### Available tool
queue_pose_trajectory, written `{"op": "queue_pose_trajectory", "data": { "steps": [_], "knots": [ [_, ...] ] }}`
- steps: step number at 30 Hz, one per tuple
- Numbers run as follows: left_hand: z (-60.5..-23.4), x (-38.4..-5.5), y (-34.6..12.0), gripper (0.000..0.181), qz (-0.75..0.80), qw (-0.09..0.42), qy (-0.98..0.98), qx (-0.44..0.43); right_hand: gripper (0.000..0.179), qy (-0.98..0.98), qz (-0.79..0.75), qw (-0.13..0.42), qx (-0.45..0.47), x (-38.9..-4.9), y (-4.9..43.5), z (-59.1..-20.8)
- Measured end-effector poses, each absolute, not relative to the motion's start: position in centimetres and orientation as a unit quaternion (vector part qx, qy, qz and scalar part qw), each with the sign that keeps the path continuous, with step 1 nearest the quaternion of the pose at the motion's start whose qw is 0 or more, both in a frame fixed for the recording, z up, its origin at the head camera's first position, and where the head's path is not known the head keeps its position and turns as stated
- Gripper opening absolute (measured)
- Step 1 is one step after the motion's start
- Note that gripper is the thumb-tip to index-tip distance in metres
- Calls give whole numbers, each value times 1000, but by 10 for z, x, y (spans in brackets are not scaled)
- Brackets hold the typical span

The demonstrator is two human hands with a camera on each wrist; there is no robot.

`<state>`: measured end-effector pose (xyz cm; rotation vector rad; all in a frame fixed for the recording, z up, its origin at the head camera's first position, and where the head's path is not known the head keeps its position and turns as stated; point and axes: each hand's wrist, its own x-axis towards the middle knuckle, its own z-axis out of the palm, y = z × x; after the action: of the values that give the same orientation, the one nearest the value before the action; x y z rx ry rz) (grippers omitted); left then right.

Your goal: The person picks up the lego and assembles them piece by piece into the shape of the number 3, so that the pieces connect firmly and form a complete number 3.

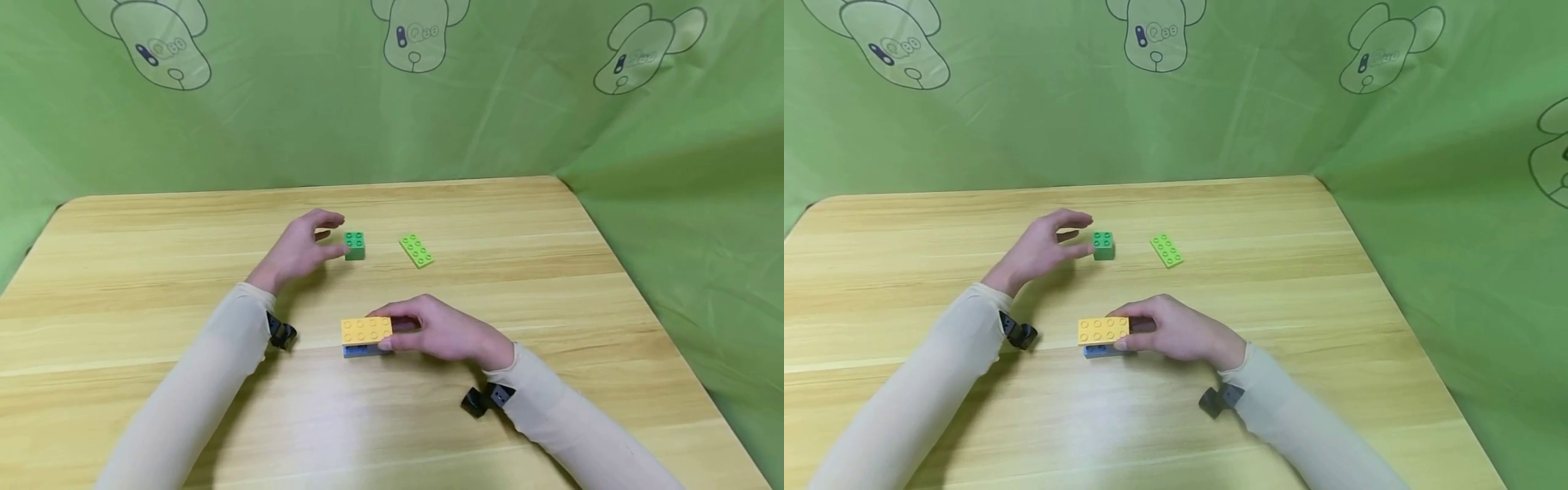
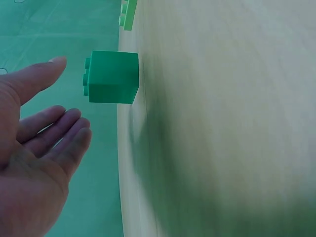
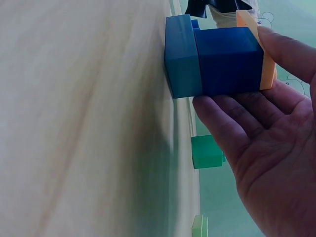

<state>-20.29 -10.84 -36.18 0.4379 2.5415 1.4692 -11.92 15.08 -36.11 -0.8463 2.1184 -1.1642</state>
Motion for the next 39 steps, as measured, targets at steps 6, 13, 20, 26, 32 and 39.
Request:
{"op": "queue_pose_trajectory", "data": {
  "steps": [6,13,20,26,32,39],
  "knots": [
    [-365,-208,-105,59,480,106,859,145,39,794,-434,284,-318,-120,150,-363],
    [-369,-214,-99,60,456,117,869,154,39,786,-445,285,-320,-120,150,-363],
    [-370,-217,-95,61,408,123,890,160,39,792,-434,284,-322,-121,149,-362],
    [-372,-220,-94,56,399,115,896,156,40,794,-431,287,-317,-121,149,-361],
    [-372,-220,-94,42,400,115,894,169,39,788,-443,287,-318,-120,149,-362],
    [-373,-219,-96,41,404,120,892,163,40,784,-448,285,-321,-120,150,-362]
  ]
}}
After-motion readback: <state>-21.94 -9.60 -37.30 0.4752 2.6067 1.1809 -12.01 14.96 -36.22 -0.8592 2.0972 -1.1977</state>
